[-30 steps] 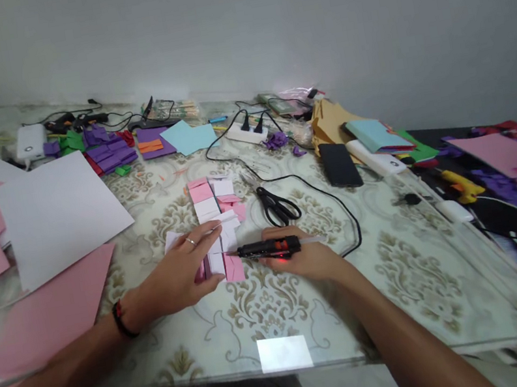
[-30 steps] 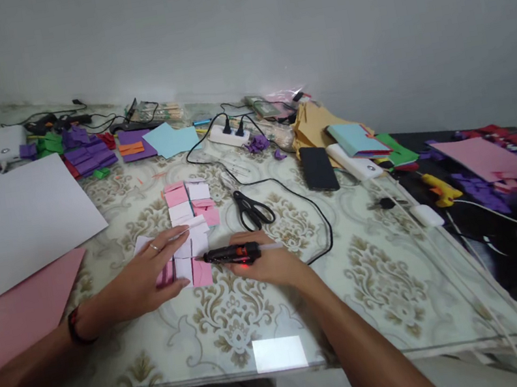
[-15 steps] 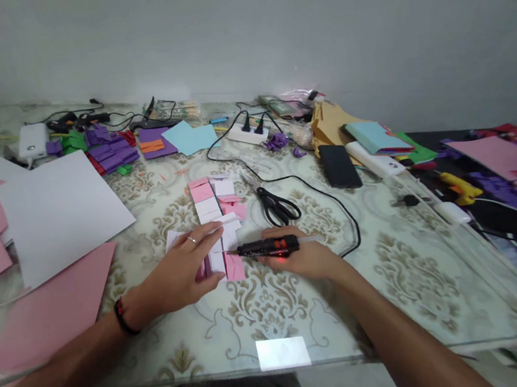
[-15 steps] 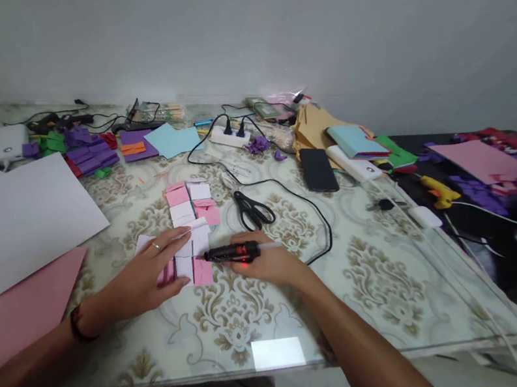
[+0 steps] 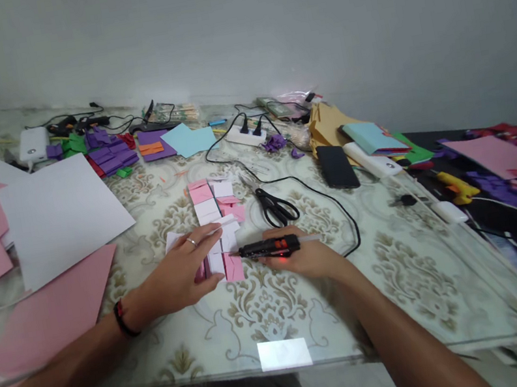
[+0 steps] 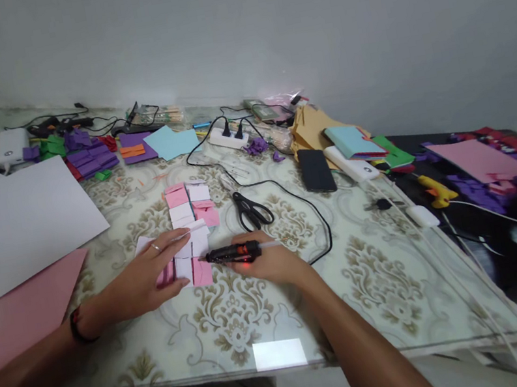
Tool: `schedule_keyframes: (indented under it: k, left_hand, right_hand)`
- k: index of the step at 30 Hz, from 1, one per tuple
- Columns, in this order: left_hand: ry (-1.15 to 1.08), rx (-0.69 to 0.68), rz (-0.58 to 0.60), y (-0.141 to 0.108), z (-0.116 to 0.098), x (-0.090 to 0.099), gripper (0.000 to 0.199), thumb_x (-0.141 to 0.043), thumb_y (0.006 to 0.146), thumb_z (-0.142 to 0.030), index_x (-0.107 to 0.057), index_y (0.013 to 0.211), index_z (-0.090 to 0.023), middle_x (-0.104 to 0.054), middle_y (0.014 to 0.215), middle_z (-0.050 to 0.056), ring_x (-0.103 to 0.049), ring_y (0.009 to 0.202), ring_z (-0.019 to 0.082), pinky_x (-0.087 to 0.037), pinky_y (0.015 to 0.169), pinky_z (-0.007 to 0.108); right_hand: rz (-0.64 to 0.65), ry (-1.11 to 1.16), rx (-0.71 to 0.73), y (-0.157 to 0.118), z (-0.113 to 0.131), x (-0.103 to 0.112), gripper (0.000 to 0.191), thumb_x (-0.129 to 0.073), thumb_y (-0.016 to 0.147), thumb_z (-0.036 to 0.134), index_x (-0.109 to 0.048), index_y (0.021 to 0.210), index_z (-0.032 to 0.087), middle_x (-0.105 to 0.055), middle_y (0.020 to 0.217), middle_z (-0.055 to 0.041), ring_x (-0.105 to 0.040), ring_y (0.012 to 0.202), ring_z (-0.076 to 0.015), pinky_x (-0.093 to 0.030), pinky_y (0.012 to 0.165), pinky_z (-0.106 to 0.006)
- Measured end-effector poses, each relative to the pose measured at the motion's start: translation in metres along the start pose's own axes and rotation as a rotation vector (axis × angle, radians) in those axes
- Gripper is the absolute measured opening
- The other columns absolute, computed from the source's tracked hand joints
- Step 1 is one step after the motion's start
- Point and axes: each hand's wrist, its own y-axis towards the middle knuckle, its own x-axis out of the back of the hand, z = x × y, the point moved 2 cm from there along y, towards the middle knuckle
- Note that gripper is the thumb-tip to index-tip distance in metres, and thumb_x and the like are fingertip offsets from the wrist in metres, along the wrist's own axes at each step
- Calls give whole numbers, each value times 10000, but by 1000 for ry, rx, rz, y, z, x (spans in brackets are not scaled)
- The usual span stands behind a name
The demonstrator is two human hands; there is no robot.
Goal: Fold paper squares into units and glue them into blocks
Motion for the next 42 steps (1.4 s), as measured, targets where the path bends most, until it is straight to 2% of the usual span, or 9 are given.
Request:
schedule_keyframes:
  k: [4,9,14,20,27,33,42]
  left_hand:
    - [-12,7,0,0,-2,2,711,-608,967,-304,-310,1601,-180,-378,1655,165,-351,1538,298,-343,1247,484]
    - [-27,9,-4,0,-3,4,714,-617,963,-297,-316,1603,-198,-381,1650,168,-380,1520,313,-364,1234,497]
    - [-30,27,-3,0,-3,3,692,-606,967,-318,-344,1589,-166,-396,1640,174,-379,1520,311,-353,1245,507]
    - [-46,39,-21,0,-3,3,702,-624,952,-311,-362,1593,-197,-408,1640,150,-395,1513,313,-358,1250,498]
    - [-43,30,-32,0,-2,3,706,-626,957,-310,-353,1598,-198,-399,1644,146,-390,1517,303,-354,1259,481]
    - [-32,43,4,0,-2,3,700,-606,966,-318,-340,1595,-161,-375,1653,161,-368,1528,299,-344,1264,488]
    - [-29,38,-8,0,-2,4,697,-613,955,-306,-355,1591,-183,-400,1641,154,-386,1519,306,-359,1256,498]
  right_hand:
    - [-24,13,-51,-2,-7,-2,165,-758,774,323,-705,792,169,-658,679,0,-558,605,-136,-442,554,-250]
    - [-146,28,-158,-4,-18,1,302,-825,687,334,-726,917,165,-720,746,-24,-611,638,-162,-500,596,-275]
    - [-18,13,-125,-4,-14,5,183,-766,745,313,-729,825,152,-715,726,-26,-605,634,-149,-467,584,-249]
    - [-58,-9,-131,-4,-8,7,200,-769,724,345,-722,795,164,-693,701,-15,-582,636,-152,-456,586,-247]
    - [-12,-23,-135,-4,-6,13,187,-760,722,328,-726,804,163,-700,713,-13,-572,624,-151,-454,599,-255]
    - [-31,-44,-122,-5,-6,15,190,-756,724,331,-725,803,161,-692,706,-9,-548,618,-141,-445,591,-248]
    - [0,-44,-129,-5,-4,17,181,-743,706,339,-648,704,185,-636,648,15,-519,602,-139,-423,586,-251]
